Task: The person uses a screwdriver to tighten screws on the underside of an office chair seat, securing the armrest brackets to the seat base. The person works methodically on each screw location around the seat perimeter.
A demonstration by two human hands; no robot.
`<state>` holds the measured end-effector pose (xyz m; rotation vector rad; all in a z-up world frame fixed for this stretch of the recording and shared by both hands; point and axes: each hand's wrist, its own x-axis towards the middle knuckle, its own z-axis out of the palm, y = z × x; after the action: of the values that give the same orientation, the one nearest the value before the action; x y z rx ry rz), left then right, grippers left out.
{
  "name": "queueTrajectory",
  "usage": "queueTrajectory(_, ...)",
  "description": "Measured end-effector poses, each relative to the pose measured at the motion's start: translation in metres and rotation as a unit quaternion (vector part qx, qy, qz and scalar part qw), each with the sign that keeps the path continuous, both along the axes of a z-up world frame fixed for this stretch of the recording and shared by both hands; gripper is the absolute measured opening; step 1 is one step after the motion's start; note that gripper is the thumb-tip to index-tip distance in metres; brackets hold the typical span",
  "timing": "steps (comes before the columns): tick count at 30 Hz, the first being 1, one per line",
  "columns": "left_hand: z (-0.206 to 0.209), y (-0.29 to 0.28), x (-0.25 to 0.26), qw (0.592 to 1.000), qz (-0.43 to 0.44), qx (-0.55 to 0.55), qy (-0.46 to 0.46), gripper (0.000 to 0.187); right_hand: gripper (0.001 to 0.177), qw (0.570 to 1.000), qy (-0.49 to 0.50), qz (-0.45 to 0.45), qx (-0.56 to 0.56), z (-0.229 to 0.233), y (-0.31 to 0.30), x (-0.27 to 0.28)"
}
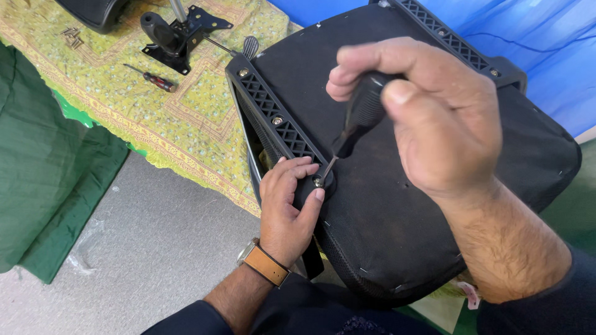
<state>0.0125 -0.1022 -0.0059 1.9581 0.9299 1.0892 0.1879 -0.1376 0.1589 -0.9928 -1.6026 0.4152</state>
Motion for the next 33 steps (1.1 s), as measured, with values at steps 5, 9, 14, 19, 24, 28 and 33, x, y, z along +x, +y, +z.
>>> queueTrajectory(5,0.002,0.001,-0.001,1.000,-0.002,0.022,0.012,0.035,0.028,0.993,-0.088,-0.059,0.057,-0.009,0.008,0.001)
queueTrajectory(9,0.003,0.002,-0.002,1.000,-0.004,0.021,0.015,0.034,0.028,0.998,-0.046,-0.015,0.036,-0.007,0.011,0.003)
queueTrajectory(14,0.002,0.002,-0.001,1.000,-0.009,-0.002,0.028,0.032,0.026,1.000,-0.010,0.011,0.015,-0.003,0.008,0.001)
queueTrajectory(19,0.000,0.002,-0.001,1.000,-0.012,-0.002,0.024,0.030,0.026,0.994,-0.054,-0.078,0.061,-0.012,0.009,-0.008)
queueTrajectory(24,-0.001,0.002,-0.001,1.000,-0.006,0.015,0.016,0.028,0.027,0.998,-0.016,-0.055,0.024,-0.010,0.007,-0.007)
queueTrajectory(28,-0.001,0.003,-0.002,0.999,-0.014,0.023,0.024,0.029,0.028,0.996,-0.029,-0.068,0.042,-0.012,0.005,-0.013)
queueTrajectory(33,-0.002,0.002,-0.002,0.999,-0.009,0.039,0.014,0.028,0.030,0.989,-0.062,-0.124,0.042,-0.008,0.002,-0.021)
